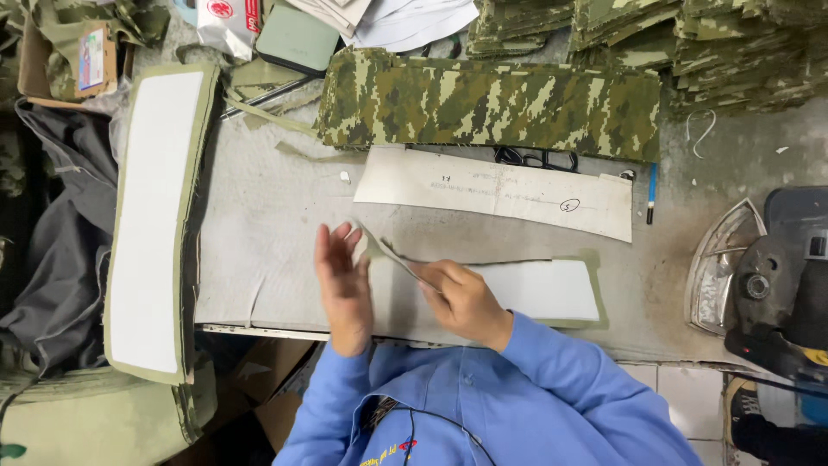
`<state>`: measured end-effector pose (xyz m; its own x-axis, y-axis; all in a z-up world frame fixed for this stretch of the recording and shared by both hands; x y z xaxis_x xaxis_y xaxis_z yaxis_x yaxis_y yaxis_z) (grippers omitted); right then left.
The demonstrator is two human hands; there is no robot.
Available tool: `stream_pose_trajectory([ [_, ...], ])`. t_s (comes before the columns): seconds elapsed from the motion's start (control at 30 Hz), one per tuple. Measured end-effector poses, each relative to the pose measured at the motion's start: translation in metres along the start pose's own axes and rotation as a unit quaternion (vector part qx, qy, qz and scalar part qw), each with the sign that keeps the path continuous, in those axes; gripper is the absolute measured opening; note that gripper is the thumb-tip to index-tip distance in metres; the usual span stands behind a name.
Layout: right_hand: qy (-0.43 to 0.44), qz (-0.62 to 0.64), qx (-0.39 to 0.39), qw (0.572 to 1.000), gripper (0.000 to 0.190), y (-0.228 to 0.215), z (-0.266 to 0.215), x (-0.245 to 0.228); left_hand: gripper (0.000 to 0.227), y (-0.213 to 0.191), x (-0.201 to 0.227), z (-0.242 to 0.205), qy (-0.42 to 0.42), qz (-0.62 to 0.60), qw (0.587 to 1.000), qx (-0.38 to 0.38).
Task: The person repeatedly places a camouflage fabric piece over a paper template on a worktable, then uses a steam iron to press the fabric. The person lifts the fabric, repositions it, and irons it again multiple times throughout the clip.
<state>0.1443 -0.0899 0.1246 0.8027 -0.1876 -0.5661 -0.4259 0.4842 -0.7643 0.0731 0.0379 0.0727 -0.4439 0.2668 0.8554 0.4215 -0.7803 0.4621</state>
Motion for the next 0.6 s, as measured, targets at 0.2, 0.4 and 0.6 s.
stream_pose_trajectory([
  [0.2, 0.176, 0.223, 0.526, 0.802, 0.035, -0.101, -0.084, 0.079, 0.010, 0.065, -0.079, 0.016, -0.132, 0.021, 0.945, -0.298],
  [0.4, 0.100, 0.228, 0.472, 0.845, 0.068, -0.177, -0.093, 0.147, 0.025, 0.066, -0.002, 0.110, -0.039, 0.369, 0.858, -0.356],
  [0.6, 0.411, 0.044, 0.276, 0.868, 0.061, -0.165, -0.031, 0.222, 0.026, 0.055, -0.039, 0.239, 0.047, 0.646, 0.711, -0.274],
])
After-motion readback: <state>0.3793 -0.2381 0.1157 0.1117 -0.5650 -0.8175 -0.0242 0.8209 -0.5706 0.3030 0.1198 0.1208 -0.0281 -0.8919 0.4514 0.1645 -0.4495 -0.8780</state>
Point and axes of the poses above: each hand's wrist, its own z-axis towards the middle knuckle, its own y-axis out of the palm, x = y × z, the point moved 8 cm from there along z, towards the middle knuckle, and after that the axes turned 11 degrees about -x, right-handed, at the moved point
